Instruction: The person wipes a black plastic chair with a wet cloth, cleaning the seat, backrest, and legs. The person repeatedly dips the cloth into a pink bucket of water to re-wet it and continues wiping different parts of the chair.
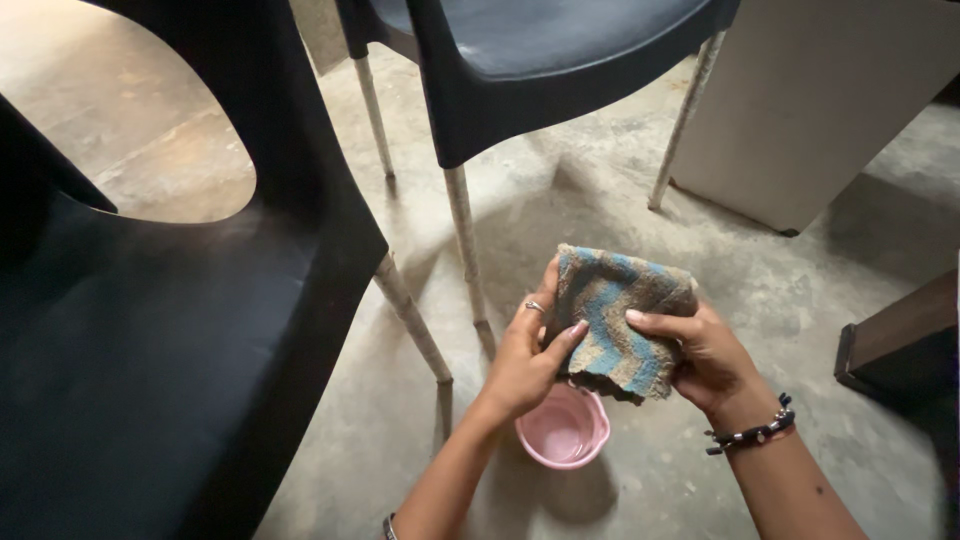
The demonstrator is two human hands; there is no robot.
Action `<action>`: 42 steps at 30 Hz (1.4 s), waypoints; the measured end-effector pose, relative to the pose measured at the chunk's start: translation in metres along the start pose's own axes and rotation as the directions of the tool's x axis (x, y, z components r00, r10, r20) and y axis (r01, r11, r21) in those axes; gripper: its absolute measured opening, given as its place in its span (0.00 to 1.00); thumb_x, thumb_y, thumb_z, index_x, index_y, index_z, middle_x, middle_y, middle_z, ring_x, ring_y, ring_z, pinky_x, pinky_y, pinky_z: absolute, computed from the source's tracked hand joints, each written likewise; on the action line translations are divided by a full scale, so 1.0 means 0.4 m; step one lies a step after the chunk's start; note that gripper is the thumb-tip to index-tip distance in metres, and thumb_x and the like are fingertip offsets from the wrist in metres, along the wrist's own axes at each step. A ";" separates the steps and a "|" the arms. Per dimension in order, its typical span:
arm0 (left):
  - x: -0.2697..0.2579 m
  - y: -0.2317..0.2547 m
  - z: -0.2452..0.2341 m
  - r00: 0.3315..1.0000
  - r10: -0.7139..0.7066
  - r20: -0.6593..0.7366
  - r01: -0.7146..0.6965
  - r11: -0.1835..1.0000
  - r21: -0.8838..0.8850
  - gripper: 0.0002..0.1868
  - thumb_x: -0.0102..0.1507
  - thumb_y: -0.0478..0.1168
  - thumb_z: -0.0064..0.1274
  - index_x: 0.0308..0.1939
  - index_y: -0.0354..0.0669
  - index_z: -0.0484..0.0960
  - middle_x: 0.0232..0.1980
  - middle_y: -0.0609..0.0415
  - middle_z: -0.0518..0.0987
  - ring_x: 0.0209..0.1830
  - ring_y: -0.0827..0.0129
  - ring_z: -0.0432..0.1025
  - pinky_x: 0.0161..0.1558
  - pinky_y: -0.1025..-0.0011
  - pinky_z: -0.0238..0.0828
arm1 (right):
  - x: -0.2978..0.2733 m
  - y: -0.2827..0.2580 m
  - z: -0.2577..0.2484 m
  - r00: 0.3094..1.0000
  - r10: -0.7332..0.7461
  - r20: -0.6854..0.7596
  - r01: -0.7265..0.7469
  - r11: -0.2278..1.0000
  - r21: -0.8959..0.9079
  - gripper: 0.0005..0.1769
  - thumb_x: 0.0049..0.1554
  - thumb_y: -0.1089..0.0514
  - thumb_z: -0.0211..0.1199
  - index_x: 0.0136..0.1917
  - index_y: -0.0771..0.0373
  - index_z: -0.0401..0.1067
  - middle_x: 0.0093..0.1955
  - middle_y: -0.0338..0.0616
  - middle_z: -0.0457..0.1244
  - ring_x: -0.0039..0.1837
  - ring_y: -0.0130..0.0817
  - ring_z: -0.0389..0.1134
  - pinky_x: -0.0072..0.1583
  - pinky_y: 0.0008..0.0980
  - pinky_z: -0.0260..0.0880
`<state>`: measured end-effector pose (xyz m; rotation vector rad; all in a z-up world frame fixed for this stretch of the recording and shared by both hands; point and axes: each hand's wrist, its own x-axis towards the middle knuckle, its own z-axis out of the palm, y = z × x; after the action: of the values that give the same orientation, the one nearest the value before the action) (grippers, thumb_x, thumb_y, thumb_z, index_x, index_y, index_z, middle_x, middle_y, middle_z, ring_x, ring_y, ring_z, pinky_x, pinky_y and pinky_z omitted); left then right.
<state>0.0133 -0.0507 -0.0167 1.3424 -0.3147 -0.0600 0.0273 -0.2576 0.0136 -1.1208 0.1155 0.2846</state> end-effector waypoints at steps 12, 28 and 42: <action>0.003 -0.128 -0.066 0.886 -0.431 -0.168 0.463 0.833 0.303 0.53 0.60 0.40 0.61 0.80 0.54 0.41 0.58 0.46 0.73 0.40 0.65 0.77 0.37 0.65 0.80 | 0.051 0.083 -0.049 0.983 0.098 -0.154 -0.123 0.979 -0.160 0.18 0.50 0.72 0.63 0.56 0.70 0.74 0.49 0.49 0.71 0.47 0.38 0.74 0.50 0.42 0.78; -0.063 -0.401 -0.135 0.887 -0.458 -0.059 0.402 0.703 0.587 0.40 0.61 0.33 0.44 0.78 0.46 0.53 0.58 0.36 0.78 0.62 0.50 0.74 0.61 0.60 0.71 | 0.166 0.425 -0.177 0.999 -0.030 -0.042 -0.023 0.480 -0.877 0.20 0.43 0.64 0.69 0.51 0.61 0.75 0.44 0.49 0.73 0.49 0.42 0.74 0.53 0.39 0.73; -0.194 -0.460 -0.139 0.810 -0.557 -0.183 0.289 0.108 0.951 0.30 0.61 0.35 0.51 0.68 0.49 0.68 0.73 0.48 0.64 0.67 0.50 0.66 0.59 0.53 0.69 | 0.238 0.923 -0.189 0.904 0.423 -0.067 -0.010 -0.136 -0.991 0.26 0.57 0.54 0.55 0.69 0.53 0.68 0.68 0.57 0.63 0.67 0.52 0.67 0.68 0.47 0.66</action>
<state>-0.0213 -0.0233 -0.2192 2.7251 -0.0891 -0.6347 0.0181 -0.1610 -0.3627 -2.6857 -0.2672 0.9915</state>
